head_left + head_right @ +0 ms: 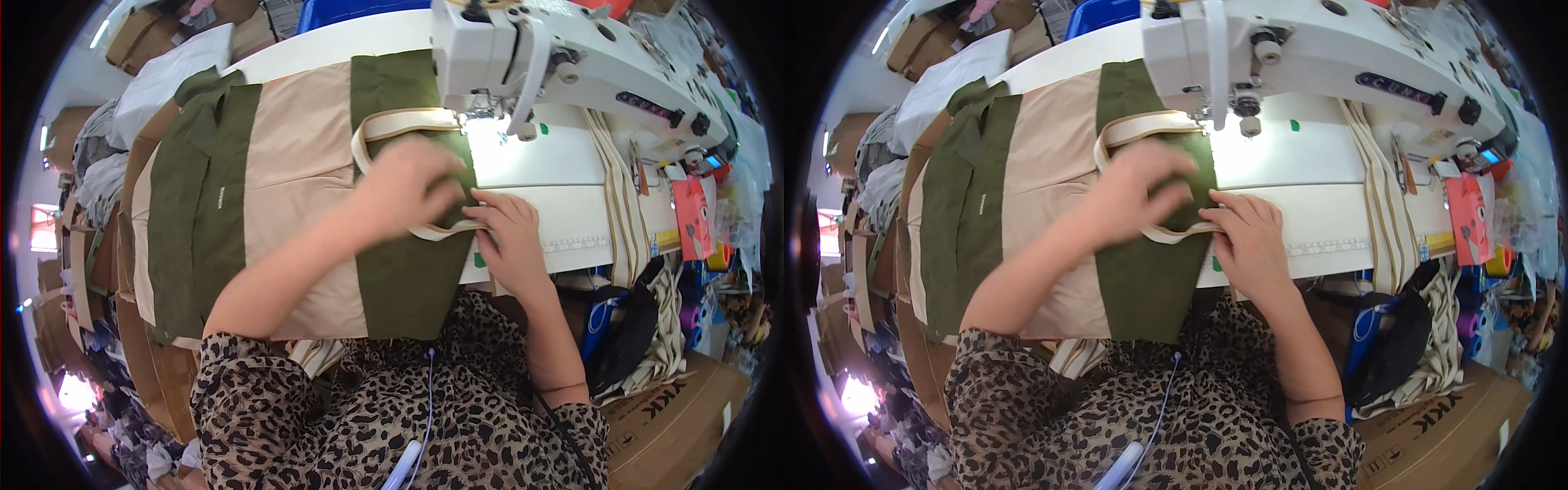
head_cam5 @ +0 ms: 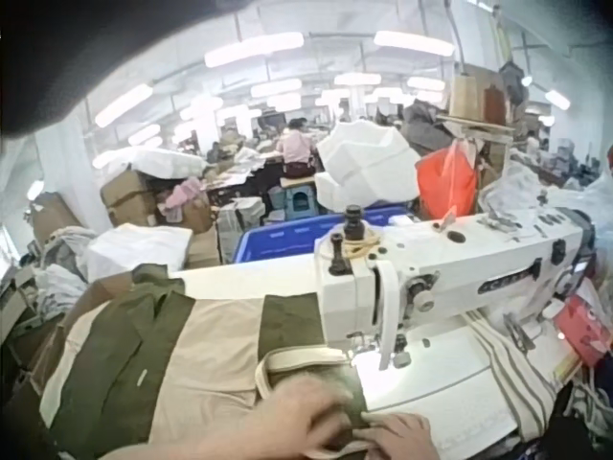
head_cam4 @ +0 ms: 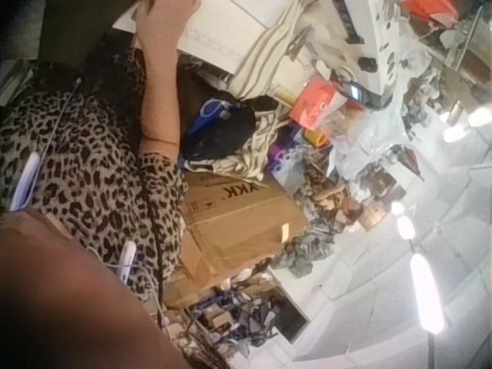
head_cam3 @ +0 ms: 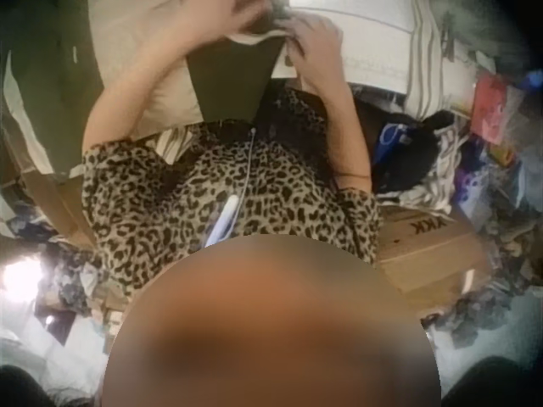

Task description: Sewing fabric handles onto a canvas tote bag using an industrial sewing machine.

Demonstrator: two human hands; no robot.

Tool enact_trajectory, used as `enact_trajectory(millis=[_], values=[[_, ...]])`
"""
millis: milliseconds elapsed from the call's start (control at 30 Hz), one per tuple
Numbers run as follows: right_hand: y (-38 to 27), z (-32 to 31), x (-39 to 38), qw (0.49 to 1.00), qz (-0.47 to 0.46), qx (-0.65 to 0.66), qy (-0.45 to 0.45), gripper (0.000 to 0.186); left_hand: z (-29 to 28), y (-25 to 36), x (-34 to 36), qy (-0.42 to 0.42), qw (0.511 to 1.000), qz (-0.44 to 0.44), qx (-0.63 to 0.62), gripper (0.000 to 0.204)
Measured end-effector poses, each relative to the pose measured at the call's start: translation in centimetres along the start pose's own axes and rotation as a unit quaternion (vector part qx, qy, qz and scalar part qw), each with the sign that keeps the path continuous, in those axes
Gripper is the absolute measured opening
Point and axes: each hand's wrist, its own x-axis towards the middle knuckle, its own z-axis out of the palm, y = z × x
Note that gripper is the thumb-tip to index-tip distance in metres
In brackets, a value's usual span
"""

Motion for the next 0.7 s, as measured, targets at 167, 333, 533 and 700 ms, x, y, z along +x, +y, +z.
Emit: enact_trajectory(millis=[167,333,533,700], values=[[-1.1,-2.6,-2.1,0.998,0.049,0.018,-0.044,0.033,2.0,2.8,-7.8,0.030,0.993,0.054,0.101,0.030],[-0.4,-3.1,-3.9,0.996,0.069,0.048,0.019,0.018,-0.2,1.6,-8.9,0.095,0.986,0.059,0.121,0.021],[-0.9,0.4,0.9,0.990,-0.084,-0.020,0.109,0.024,-5.1,1.8,-9.9,0.009,0.965,0.017,0.261,0.024],[-0.9,0.8,0.5,1.000,-0.030,-0.005,0.007,0.027,-2.7,4.3,-8.1,-0.017,0.992,-0.022,0.120,0.039]])
